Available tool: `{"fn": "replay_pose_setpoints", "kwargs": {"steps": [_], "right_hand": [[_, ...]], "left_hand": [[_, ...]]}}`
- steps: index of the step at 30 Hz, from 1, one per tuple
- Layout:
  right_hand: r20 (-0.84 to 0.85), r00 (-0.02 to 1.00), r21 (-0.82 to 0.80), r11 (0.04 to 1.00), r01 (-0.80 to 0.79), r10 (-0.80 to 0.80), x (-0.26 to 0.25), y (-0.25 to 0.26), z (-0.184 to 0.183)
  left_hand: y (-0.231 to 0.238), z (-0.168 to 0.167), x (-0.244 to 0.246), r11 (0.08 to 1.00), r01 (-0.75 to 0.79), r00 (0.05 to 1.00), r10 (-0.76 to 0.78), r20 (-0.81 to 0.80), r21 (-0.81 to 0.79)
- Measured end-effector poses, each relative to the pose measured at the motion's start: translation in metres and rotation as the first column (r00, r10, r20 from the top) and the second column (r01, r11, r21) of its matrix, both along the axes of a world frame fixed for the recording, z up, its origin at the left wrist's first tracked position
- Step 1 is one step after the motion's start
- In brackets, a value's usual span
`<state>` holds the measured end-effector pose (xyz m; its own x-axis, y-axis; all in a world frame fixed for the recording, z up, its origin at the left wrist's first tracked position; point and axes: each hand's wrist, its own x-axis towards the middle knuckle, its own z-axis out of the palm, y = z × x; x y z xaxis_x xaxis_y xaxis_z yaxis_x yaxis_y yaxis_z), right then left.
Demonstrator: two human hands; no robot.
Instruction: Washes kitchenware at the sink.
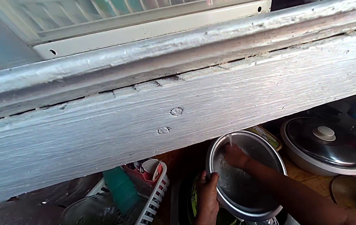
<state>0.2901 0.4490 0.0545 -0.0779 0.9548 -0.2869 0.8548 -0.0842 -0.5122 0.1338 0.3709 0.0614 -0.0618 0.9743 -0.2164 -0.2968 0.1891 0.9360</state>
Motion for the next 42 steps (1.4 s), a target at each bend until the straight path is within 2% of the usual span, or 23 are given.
{"fn": "replay_pose_setpoints", "kwargs": {"steps": [2, 3, 5, 7, 9, 10, 11, 13, 14, 18, 20, 22, 23, 27, 28, 31, 32, 35, 37, 40, 42], "right_hand": [[-0.049, 0.972, 0.074, 0.971, -0.227, 0.231, -0.015, -0.021, -0.013], [-0.042, 0.935, 0.059, 0.935, -0.349, 0.351, -0.022, -0.035, -0.015], [0.007, 0.844, -0.119, 0.839, -0.531, 0.536, -0.025, -0.054, -0.011], [0.021, 0.776, -0.191, 0.764, -0.616, 0.630, -0.014, -0.055, -0.018], [0.015, 0.824, -0.052, 0.823, -0.566, 0.567, 0.003, -0.044, -0.023], [0.013, 0.885, 0.008, 0.885, -0.465, 0.465, 0.010, -0.034, -0.020], [0.039, 0.941, 0.008, 0.942, -0.336, 0.336, 0.015, -0.023, -0.013], [0.105, 0.983, -0.043, 0.988, -0.150, 0.154, 0.019, -0.008, -0.002], [0.129, 0.979, -0.060, 0.987, -0.148, 0.155, 0.013, -0.011, 0.000], [0.031, 0.912, -0.014, 0.913, -0.408, 0.408, -0.019, -0.044, -0.014], [0.034, 0.944, 0.013, 0.944, -0.329, 0.328, -0.009, -0.030, -0.012], [0.118, 0.979, -0.043, 0.985, -0.164, 0.168, 0.000, -0.011, -0.001], [0.120, 0.982, -0.058, 0.989, -0.137, 0.143, -0.001, -0.011, 0.001], [0.029, 0.911, -0.008, 0.911, -0.412, 0.412, -0.026, -0.041, -0.008], [0.017, 0.914, -0.002, 0.914, -0.406, 0.406, -0.023, -0.038, -0.010], [0.110, 0.967, -0.032, 0.973, -0.228, 0.230, 0.003, -0.014, 0.000], [0.107, 0.967, -0.036, 0.972, -0.230, 0.233, 0.003, -0.017, 0.000], [0.056, 0.911, 0.008, 0.913, -0.409, 0.408, -0.019, -0.043, -0.010], [0.067, 0.926, 0.022, 0.928, -0.373, 0.371, -0.016, -0.037, -0.013], [0.166, 0.964, -0.027, 0.979, -0.204, 0.206, 0.000, -0.018, 0.000], [0.124, 0.952, -0.020, 0.960, -0.278, 0.279, -0.011, -0.033, 0.001]], "left_hand": [[0.002, -0.003, 0.001, 1.000, 0.001, 1.000, -0.001, 0.016, 0.001], [0.003, -0.003, 0.001, 1.000, -0.007, 1.000, 0.007, 0.022, -0.001], [0.007, -0.003, -0.002, 1.000, -0.023, 1.000, 0.023, 0.015, 0.001], [0.009, -0.003, -0.007, 0.999, -0.034, 0.999, 0.034, -0.005, 0.021], [0.009, -0.002, -0.008, 0.999, -0.033, 0.999, 0.033, -0.013, 0.036], [0.009, -0.002, -0.007, 0.998, -0.034, 0.999, 0.034, -0.015, 0.045], [0.008, -0.001, -0.007, 0.998, -0.034, 0.999, 0.035, -0.019, 0.053], [0.008, 0.002, -0.006, 0.998, -0.042, 0.999, 0.043, -0.006, 0.046], [0.007, 0.002, -0.005, 0.998, -0.049, 0.999, 0.048, 0.005, 0.033], [0.005, -0.002, -0.002, 0.998, -0.056, 0.998, 0.055, 0.024, 0.014], [0.004, 0.000, -0.004, 0.998, -0.067, 0.997, 0.066, 0.037, 0.008], [0.004, 0.005, -0.007, 0.997, -0.075, 0.996, 0.075, 0.038, 0.004], [0.003, 0.007, -0.008, 0.997, -0.079, 0.996, 0.079, 0.032, 0.005], [0.005, 0.003, -0.006, 0.997, -0.072, 0.997, 0.072, 0.026, 0.016], [0.004, 0.003, -0.006, 0.997, -0.073, 0.997, 0.072, 0.030, 0.017], [0.002, 0.006, -0.011, 0.997, -0.077, 0.996, 0.076, 0.038, 0.025], [0.002, 0.007, -0.013, 0.997, -0.078, 0.996, 0.078, 0.033, 0.022], [0.002, 0.006, -0.011, 0.998, -0.065, 0.998, 0.065, 0.025, 0.019], [0.001, 0.005, -0.011, 0.998, -0.057, 0.998, 0.056, 0.021, 0.030], [0.000, 0.009, -0.012, 0.998, -0.066, 0.997, 0.066, 0.038, 0.016], [0.001, 0.010, -0.011, 0.997, -0.074, 0.997, 0.074, 0.039, 0.012]]}}
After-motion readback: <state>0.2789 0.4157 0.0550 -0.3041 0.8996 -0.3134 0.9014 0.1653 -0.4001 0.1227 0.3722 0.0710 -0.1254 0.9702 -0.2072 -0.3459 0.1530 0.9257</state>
